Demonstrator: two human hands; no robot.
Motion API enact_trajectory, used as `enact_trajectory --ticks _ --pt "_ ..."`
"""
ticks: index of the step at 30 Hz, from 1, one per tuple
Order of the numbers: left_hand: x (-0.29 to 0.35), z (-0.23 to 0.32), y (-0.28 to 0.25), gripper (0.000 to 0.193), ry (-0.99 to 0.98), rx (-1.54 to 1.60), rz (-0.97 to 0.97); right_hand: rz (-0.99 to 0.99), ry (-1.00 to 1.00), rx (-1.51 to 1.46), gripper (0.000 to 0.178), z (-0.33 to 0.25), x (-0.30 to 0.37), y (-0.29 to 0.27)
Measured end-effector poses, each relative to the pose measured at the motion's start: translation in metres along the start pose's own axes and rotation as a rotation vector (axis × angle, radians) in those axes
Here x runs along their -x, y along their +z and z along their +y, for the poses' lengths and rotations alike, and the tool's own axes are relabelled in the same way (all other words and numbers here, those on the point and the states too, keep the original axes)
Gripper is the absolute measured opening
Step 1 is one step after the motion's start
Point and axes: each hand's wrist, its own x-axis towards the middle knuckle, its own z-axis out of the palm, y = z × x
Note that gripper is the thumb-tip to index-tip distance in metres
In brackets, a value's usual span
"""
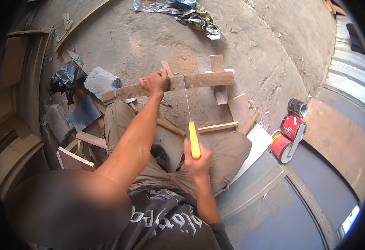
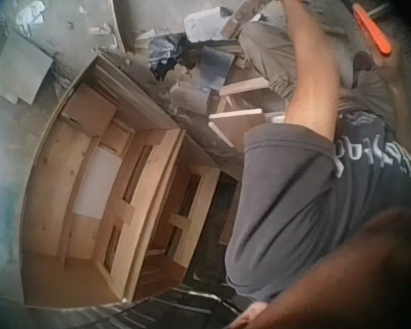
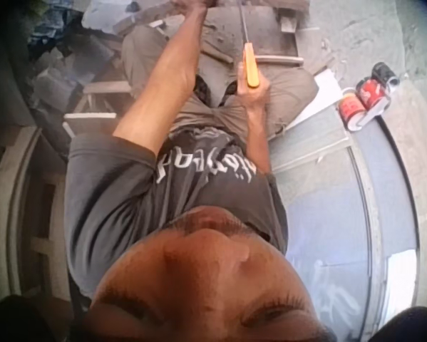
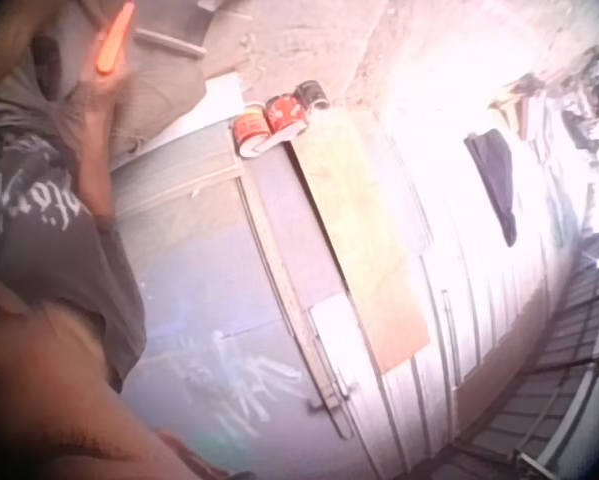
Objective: The person sits on the floor and uses a hand saw to cut a wooden plank into smaller pieces. The person repeatedly saws through the plank, separates the cut pieces, and arranges them on the floor.
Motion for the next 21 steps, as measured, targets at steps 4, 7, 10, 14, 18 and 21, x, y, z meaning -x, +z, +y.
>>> enact_trajectory --ticks 4,7,10,14,18,21 --pt "0.002 0.002 0.004 0.058 -0.007 -0.019 0.031 -0.008 -0.019 0.035 0.026 -0.017 -0.031 0.010" --pt "0.005 -0.003 0.003 0.059 0.011 0.095 0.028 -0.016 -0.025 0.055 0.022 -0.008 0.018 -0.010" --pt "0.004 0.003 0.000 0.058 -0.007 -0.015 0.020 0.044 -0.029 0.036 0.021 -0.009 0.034 -0.023" --pt "0.001 0.005 0.008 0.058 0.040 0.027 0.080 -0.025 -0.043 0.074 0.022 -0.006 -0.032 0.006" --pt "-0.003 0.000 0.009 0.058 0.017 0.027 0.090 0.007 -0.023 0.049 0.020 -0.008 0.000 -0.003" --pt "-0.002 0.002 0.004 0.056 0.012 0.006 0.073 0.003 0.011 0.030 0.020 -0.009 0.017 -0.015"
